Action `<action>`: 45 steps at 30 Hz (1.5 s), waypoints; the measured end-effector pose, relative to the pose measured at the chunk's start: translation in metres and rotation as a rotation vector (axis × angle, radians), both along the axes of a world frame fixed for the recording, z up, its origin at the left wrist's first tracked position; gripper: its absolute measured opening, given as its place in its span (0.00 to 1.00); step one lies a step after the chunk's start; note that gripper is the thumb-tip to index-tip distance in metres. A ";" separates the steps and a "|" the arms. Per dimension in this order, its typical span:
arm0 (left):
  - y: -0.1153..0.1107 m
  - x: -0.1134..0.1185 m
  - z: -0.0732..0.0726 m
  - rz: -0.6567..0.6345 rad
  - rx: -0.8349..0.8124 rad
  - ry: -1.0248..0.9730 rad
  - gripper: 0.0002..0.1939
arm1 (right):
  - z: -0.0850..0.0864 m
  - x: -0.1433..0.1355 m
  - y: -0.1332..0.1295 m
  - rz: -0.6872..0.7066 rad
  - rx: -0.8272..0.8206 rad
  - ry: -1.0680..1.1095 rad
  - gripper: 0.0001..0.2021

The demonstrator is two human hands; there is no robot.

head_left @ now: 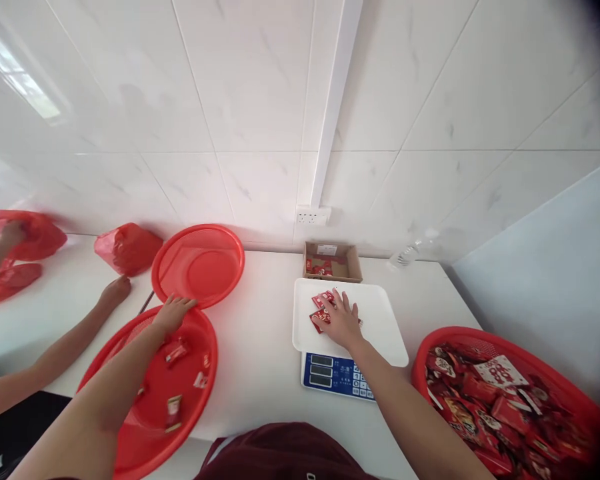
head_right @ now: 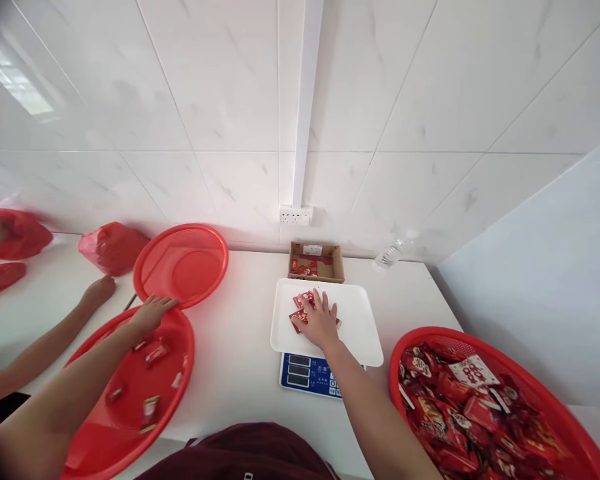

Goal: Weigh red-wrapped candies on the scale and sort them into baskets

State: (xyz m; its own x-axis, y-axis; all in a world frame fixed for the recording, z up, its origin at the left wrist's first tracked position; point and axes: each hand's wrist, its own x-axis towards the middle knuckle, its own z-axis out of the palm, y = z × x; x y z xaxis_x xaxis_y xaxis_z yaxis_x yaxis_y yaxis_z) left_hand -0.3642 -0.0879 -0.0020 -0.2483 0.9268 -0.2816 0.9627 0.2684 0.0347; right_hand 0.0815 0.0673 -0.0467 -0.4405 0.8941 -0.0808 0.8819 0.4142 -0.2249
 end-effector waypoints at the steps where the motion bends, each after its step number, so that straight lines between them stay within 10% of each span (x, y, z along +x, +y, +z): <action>1: -0.003 0.001 -0.001 -0.028 0.000 -0.003 0.32 | -0.001 -0.001 0.001 0.020 0.002 -0.005 0.31; 12: -0.009 0.018 0.005 -0.090 0.099 -0.026 0.26 | -0.002 0.010 0.002 0.134 0.132 0.100 0.19; 19: -0.020 0.132 -0.002 -0.181 0.141 -0.271 0.21 | -0.007 0.017 0.014 -0.101 0.101 0.403 0.16; 25: -0.039 0.203 -0.016 -0.244 0.034 -0.396 0.23 | 0.034 -0.040 0.006 -0.365 0.031 0.957 0.20; 31: -0.046 0.210 -0.020 -0.181 0.019 -0.383 0.23 | 0.059 -0.095 -0.020 0.095 -0.318 0.944 0.29; 39: -0.058 0.203 -0.016 -0.166 0.041 -0.404 0.23 | 0.016 0.024 -0.041 -0.171 -0.063 0.137 0.20; 45: -0.057 0.202 -0.012 -0.176 -0.002 -0.398 0.24 | 0.012 0.026 -0.046 -0.320 -0.243 0.485 0.17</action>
State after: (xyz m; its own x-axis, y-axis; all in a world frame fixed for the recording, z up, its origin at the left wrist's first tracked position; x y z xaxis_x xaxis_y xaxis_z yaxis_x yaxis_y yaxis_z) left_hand -0.1625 -0.1445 -0.0138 0.0417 0.9446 -0.3256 0.9053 0.1022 0.4124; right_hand 0.1074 0.0214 -0.0347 -0.1912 0.9690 -0.1562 0.7276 0.0331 -0.6852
